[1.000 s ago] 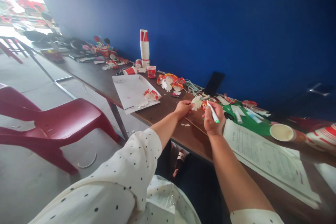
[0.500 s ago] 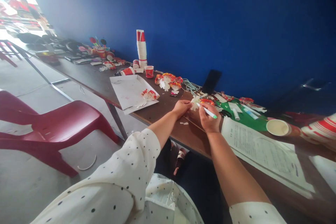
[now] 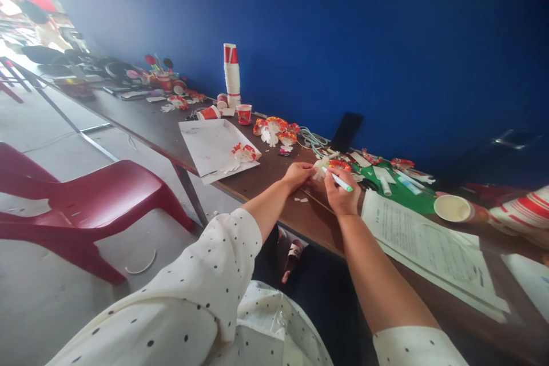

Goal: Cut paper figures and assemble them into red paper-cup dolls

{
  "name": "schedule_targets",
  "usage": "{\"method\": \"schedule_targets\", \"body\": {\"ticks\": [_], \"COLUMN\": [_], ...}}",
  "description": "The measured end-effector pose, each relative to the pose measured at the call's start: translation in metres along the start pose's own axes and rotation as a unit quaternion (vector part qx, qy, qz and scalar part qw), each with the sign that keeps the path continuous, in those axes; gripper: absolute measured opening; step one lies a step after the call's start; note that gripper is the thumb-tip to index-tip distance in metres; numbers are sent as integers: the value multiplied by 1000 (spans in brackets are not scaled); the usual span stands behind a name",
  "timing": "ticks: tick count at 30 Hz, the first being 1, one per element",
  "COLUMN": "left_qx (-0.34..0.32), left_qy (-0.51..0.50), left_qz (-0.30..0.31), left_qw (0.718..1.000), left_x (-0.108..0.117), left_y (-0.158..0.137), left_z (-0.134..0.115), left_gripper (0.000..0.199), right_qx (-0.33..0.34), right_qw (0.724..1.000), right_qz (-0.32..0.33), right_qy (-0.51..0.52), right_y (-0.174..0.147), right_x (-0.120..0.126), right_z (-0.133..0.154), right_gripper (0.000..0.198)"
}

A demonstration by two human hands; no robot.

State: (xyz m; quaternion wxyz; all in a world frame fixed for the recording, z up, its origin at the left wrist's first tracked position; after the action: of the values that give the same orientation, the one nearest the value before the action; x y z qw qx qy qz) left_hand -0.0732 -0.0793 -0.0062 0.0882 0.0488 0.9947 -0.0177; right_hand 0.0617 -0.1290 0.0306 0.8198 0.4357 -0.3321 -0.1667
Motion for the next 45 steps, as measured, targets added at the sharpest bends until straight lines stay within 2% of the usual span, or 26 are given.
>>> {"method": "schedule_targets", "body": {"ticks": [14, 24, 33, 45], "left_qx": [11, 2, 0, -9], "left_qy": [16, 18, -30, 1], "left_qz": [-5, -1, 1, -11], "left_qw": [1000, 1000, 1000, 1000], "left_x": [-1, 0, -1, 0], "left_y": [-1, 4, 4, 4], "left_z": [-1, 5, 5, 4], "left_gripper": [15, 19, 22, 24], "right_qx": [31, 29, 25, 18], "right_qw": [999, 999, 999, 1000], "right_qz": [-21, -16, -14, -4], "right_qy": [-17, -13, -23, -25], "right_y": [-1, -2, -2, -2], "right_x": [0, 1, 0, -2], "right_z": [0, 1, 0, -4], "right_gripper": [19, 19, 19, 19]}}
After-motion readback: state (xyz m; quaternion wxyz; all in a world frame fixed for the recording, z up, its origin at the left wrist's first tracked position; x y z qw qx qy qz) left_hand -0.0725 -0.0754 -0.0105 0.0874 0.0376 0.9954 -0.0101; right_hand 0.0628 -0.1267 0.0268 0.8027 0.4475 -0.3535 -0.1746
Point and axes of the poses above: each hand's wrist, its own y-axis towards the middle knuckle, its own x-axis out of the back of the hand, z = x × y, the point moved 4 cm from there along y, towards the middle knuckle, and after that the axes turned 1 degree about x, right-handed, at the moved point
